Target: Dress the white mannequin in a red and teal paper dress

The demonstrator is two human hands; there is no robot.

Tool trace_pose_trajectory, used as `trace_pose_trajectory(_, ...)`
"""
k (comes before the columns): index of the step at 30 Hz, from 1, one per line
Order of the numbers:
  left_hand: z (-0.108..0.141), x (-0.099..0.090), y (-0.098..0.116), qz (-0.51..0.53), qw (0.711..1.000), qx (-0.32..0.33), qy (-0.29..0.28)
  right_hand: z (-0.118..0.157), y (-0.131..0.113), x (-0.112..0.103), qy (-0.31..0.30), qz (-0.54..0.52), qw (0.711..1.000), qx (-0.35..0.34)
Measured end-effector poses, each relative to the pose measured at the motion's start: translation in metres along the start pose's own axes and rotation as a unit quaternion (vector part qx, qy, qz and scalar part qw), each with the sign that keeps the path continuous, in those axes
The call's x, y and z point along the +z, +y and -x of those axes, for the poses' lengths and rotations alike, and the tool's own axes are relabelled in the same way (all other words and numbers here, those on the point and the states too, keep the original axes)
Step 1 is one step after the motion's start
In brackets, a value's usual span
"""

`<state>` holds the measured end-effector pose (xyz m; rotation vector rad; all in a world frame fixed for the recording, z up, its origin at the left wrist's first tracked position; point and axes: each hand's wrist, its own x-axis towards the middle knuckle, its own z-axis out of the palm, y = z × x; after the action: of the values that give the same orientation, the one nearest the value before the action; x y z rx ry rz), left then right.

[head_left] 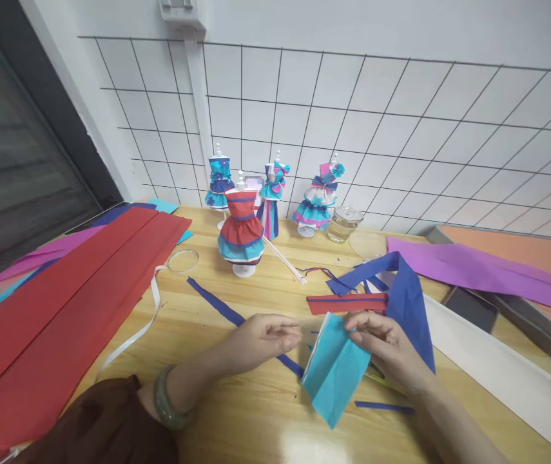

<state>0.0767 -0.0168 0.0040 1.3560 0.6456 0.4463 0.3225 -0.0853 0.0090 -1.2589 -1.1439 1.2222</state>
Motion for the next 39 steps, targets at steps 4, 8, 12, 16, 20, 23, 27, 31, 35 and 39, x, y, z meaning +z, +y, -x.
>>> trace_pose_trajectory(4, -0.004, 0.012, -0.001, 0.055, 0.997, -0.015, -0.045, 0.001, 0.003, 0.01, -0.036, -0.012, 0.999, 0.003)
trace_pose_trajectory(8, -0.007, 0.015, -0.001, 0.045, 0.998, -0.014, -0.047, 0.002, 0.005, 0.015, -0.055, 0.007, 0.998, 0.015)
trace_pose_trajectory(12, -0.008, 0.015, -0.005, 0.023, 0.999, -0.015, -0.016, 0.0, 0.003, 0.021, -0.04, 0.012, 0.999, 0.017)
trace_pose_trajectory(16, -0.008, 0.017, -0.01, 0.007, 1.0, -0.016, 0.001, -0.004, 0.001, 0.032, -0.03, 0.038, 0.999, -0.015)
trace_pose_trajectory(20, -0.009, 0.018, -0.013, -0.025, 1.0, -0.001, 0.001, -0.006, 0.004, 0.041, -0.042, 0.099, 0.994, -0.01)
trace_pose_trajectory(23, -0.009, 0.017, -0.01, -0.032, 0.999, -0.008, -0.005, -0.006, 0.006, 0.043, -0.056, 0.103, 0.993, -0.004)
trace_pose_trajectory(27, -0.008, 0.016, -0.003, -0.031, 0.999, -0.014, -0.009, -0.004, 0.006, 0.042, -0.051, 0.077, 0.996, 0.015)
trace_pose_trajectory(31, -0.008, 0.012, -0.001, -0.032, 0.999, -0.001, 0.032, -0.005, 0.005, 0.038, -0.022, 0.02, 0.999, 0.042)
trace_pose_trajectory(35, -0.011, 0.0, -0.004, -0.078, 0.984, 0.042, 0.156, -0.007, 0.008, 0.033, 0.022, -0.026, 0.998, 0.049)
trace_pose_trajectory(39, -0.012, -0.005, -0.001, -0.116, 0.97, 0.098, 0.19, -0.008, 0.009, 0.033, 0.038, -0.043, 0.997, 0.051)
